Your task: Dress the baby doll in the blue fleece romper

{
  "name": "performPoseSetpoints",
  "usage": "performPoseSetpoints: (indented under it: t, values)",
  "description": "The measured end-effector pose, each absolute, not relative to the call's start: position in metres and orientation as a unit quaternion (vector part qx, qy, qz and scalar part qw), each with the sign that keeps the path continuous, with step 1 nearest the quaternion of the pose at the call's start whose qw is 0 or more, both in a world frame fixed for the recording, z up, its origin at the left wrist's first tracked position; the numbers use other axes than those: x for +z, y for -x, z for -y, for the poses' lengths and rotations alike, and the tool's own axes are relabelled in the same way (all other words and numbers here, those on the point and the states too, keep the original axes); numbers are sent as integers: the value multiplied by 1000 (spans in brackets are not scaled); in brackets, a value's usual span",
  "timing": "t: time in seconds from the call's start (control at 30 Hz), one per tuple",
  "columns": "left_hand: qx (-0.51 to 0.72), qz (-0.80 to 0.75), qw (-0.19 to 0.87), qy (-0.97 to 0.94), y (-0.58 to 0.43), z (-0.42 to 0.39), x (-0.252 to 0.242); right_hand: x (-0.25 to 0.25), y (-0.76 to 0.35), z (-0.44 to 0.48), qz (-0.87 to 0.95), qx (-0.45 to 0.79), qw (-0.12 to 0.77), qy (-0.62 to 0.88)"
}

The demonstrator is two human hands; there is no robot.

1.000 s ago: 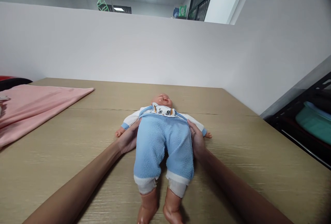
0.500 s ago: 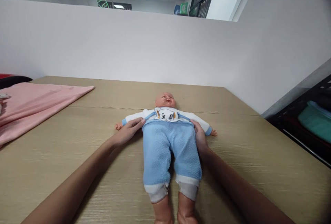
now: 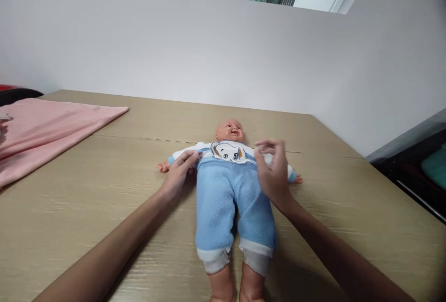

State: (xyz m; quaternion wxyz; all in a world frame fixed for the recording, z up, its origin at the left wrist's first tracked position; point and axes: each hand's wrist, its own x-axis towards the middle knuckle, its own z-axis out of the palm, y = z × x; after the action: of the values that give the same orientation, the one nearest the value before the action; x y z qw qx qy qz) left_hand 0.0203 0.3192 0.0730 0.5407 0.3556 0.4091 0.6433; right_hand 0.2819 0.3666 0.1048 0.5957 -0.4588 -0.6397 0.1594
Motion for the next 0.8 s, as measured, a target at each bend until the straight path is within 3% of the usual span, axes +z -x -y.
performPoseSetpoints:
  t: [0.13, 0.23, 0.27, 0.4, 0.57, 0.7, 0.8]
  values:
    - [627, -448, 470, -431, -22, -315, 73, 165, -220, -384, 832, 148, 424, 325]
    - [630, -465, 387, -487, -25, -311, 72, 191, -160, -416, 946, 134, 128, 265]
    - [627, -474, 361, -502, -26, -309, 72, 194, -143, -428, 959, 144, 67, 236]
    - [618, -493, 327, -518, -27, -306, 68, 180, -103, -464, 972, 179, -70, 136]
    - [619, -494, 316, -523, -28, -304, 66, 153, -109, -467, 976, 180, -76, 96]
    - [603, -476, 252, -588, -24, -298, 64, 149, -127, -460, 959, 245, 95, 109]
    - [596, -451, 128, -651, -19, -294, 59, 152, -143, -457, 902, 344, 224, 133]
